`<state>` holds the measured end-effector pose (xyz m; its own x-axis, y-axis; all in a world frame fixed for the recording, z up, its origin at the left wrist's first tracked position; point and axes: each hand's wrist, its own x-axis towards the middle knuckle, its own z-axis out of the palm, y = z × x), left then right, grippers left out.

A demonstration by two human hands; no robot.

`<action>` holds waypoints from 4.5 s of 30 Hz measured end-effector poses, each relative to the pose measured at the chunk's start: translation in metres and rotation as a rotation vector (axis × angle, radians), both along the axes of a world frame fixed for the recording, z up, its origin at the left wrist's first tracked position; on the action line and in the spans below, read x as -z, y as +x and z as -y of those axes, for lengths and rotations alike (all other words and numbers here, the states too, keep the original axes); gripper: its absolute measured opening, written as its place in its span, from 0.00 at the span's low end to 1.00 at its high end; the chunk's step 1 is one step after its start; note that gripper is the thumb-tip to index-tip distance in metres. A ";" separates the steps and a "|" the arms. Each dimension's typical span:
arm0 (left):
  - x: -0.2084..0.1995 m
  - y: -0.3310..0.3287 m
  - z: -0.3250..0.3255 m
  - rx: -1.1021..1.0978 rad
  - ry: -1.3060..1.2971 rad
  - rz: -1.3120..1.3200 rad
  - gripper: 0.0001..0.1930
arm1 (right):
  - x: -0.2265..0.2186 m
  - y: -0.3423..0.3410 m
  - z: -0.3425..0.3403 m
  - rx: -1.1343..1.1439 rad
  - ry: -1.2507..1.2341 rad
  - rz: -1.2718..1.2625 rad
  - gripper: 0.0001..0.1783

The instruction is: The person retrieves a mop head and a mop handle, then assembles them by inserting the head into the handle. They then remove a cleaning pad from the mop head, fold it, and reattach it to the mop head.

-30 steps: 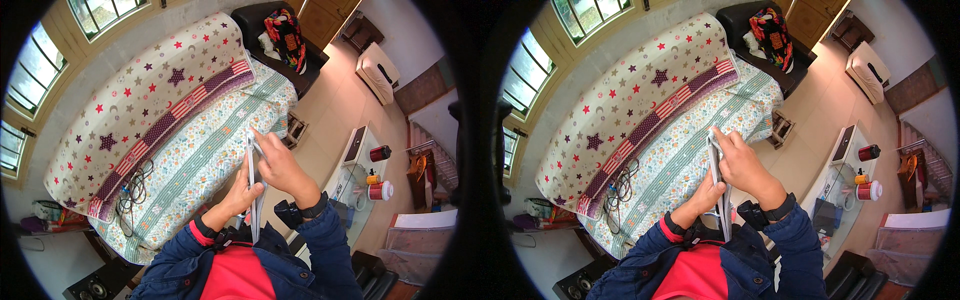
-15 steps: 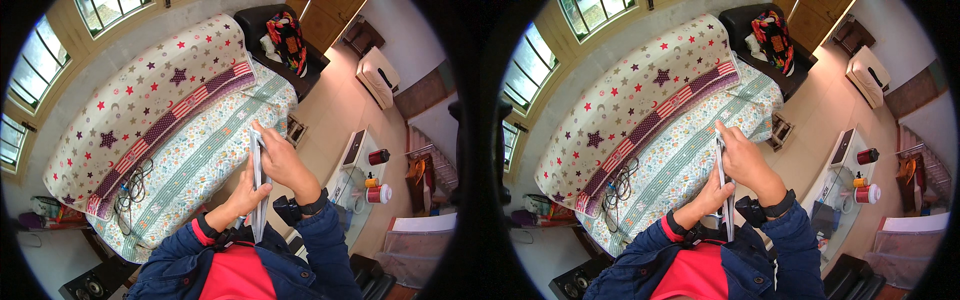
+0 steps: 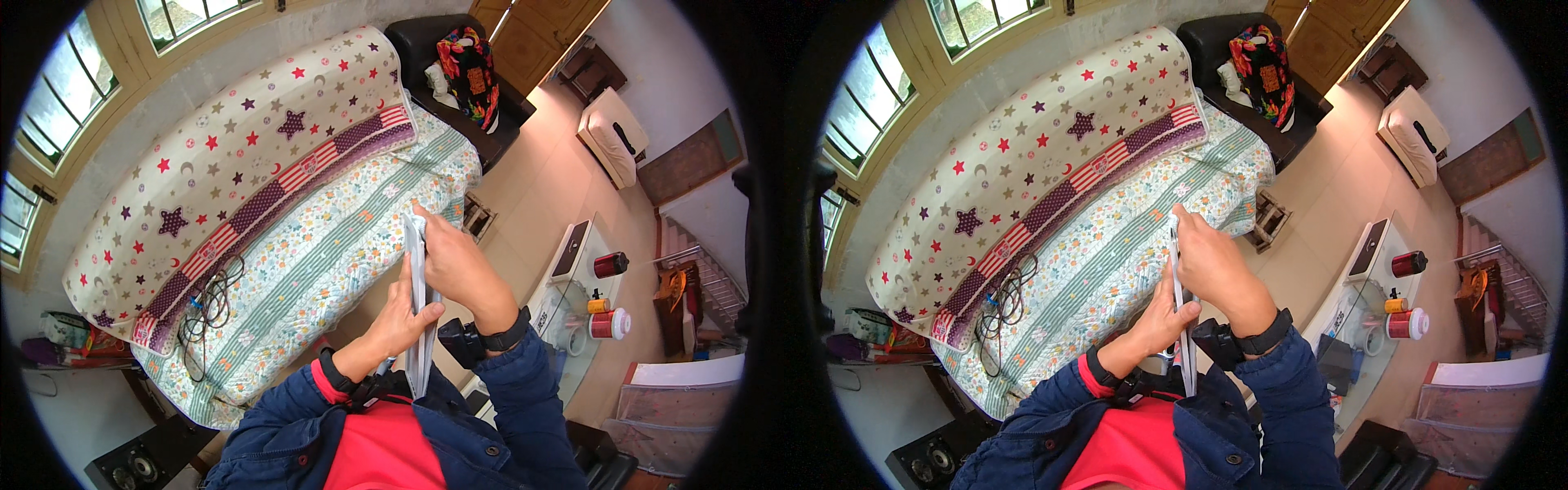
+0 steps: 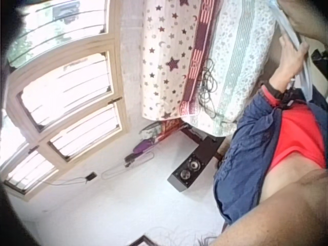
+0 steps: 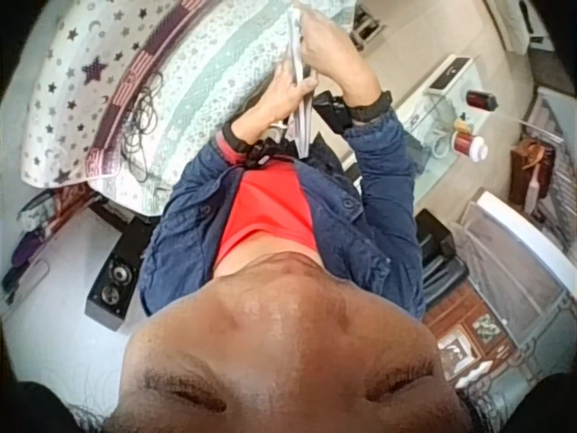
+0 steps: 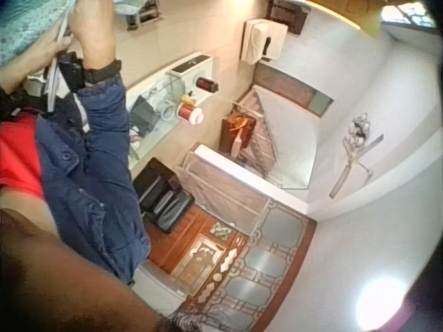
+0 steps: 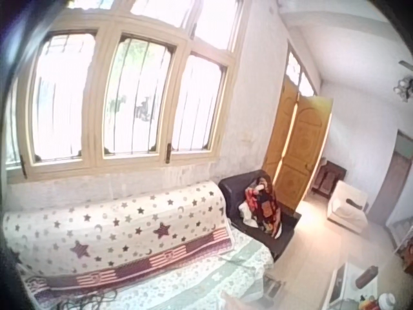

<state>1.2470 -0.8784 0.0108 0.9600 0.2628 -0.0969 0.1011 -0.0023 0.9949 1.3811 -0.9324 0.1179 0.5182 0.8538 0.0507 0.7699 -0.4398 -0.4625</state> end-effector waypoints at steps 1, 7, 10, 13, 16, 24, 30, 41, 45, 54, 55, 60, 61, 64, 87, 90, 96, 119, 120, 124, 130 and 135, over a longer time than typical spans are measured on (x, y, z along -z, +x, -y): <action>0.000 -0.001 0.000 -0.005 -0.017 0.006 0.63 | 0.001 -0.001 -0.002 -0.013 0.052 0.002 0.35; -0.003 -0.007 0.001 -0.035 0.086 0.032 0.64 | -0.001 -0.004 0.000 -0.074 0.147 0.037 0.35; -0.005 -0.008 0.003 -0.020 0.062 0.002 0.65 | -0.009 -0.007 0.004 -0.081 0.076 0.033 0.34; -0.007 -0.009 0.004 -0.032 0.085 0.023 0.65 | -0.015 -0.009 0.003 -0.140 0.072 0.087 0.33; -0.009 -0.012 0.004 -0.021 0.052 0.021 0.65 | -0.020 -0.013 0.005 -0.164 0.066 0.118 0.33; -0.010 -0.015 0.003 0.014 0.019 0.024 0.64 | -0.022 -0.016 0.012 -0.155 0.086 0.040 0.35; -0.005 -0.015 0.002 0.011 0.030 0.029 0.65 | -0.011 -0.013 0.008 -0.145 0.146 0.014 0.36; -0.002 -0.014 -0.001 0.025 0.019 0.054 0.65 | 0.003 -0.014 0.011 -0.047 0.419 -0.210 0.33; 0.002 -0.012 0.000 0.027 0.043 0.050 0.65 | 0.006 -0.020 0.013 0.093 0.472 -0.275 0.27; 0.007 -0.010 0.003 0.022 0.053 0.098 0.65 | -0.007 -0.021 0.015 0.051 0.513 -0.111 0.18; 0.007 -0.011 0.004 0.015 0.046 0.137 0.65 | -0.008 -0.020 0.014 0.014 0.537 -0.092 0.17; 0.011 -0.013 0.003 0.041 0.018 0.088 0.66 | -0.014 -0.010 0.013 -0.138 0.459 -0.122 0.13; 0.012 -0.013 0.002 0.031 0.016 0.119 0.66 | -0.017 -0.008 0.015 -0.163 0.436 -0.144 0.13; 0.015 -0.015 0.002 0.019 0.010 0.147 0.66 | -0.027 0.001 0.017 -0.248 0.330 -0.227 0.13; 0.016 -0.020 -0.001 0.134 -0.087 0.115 0.64 | -0.056 0.039 -0.008 -0.480 -0.085 -0.520 0.14; 0.019 -0.017 -0.003 0.142 -0.177 0.193 0.61 | -0.052 0.042 -0.007 -0.522 -0.036 -0.475 0.13; 0.003 0.001 -0.013 0.054 -0.544 0.445 0.52 | -0.053 0.034 0.001 -0.551 0.062 -0.423 0.14; -0.019 -0.002 -0.067 0.161 -0.472 0.516 0.33 | -0.044 -0.010 0.022 -0.269 0.191 -0.744 0.32; -0.019 -0.002 -0.065 0.150 -0.463 0.523 0.34 | -0.043 -0.012 0.024 -0.240 0.188 -0.759 0.34; -0.015 0.000 -0.054 0.132 -0.560 0.562 0.41 | -0.041 -0.023 0.031 -0.182 0.246 -0.934 0.34; 0.002 0.010 -0.032 0.027 -0.889 0.489 0.30 | -0.038 -0.031 0.041 -0.168 0.304 -0.932 0.34; 0.005 0.009 -0.028 0.007 -1.041 0.479 0.26 | -0.030 -0.044 0.050 -0.033 0.475 -0.652 0.29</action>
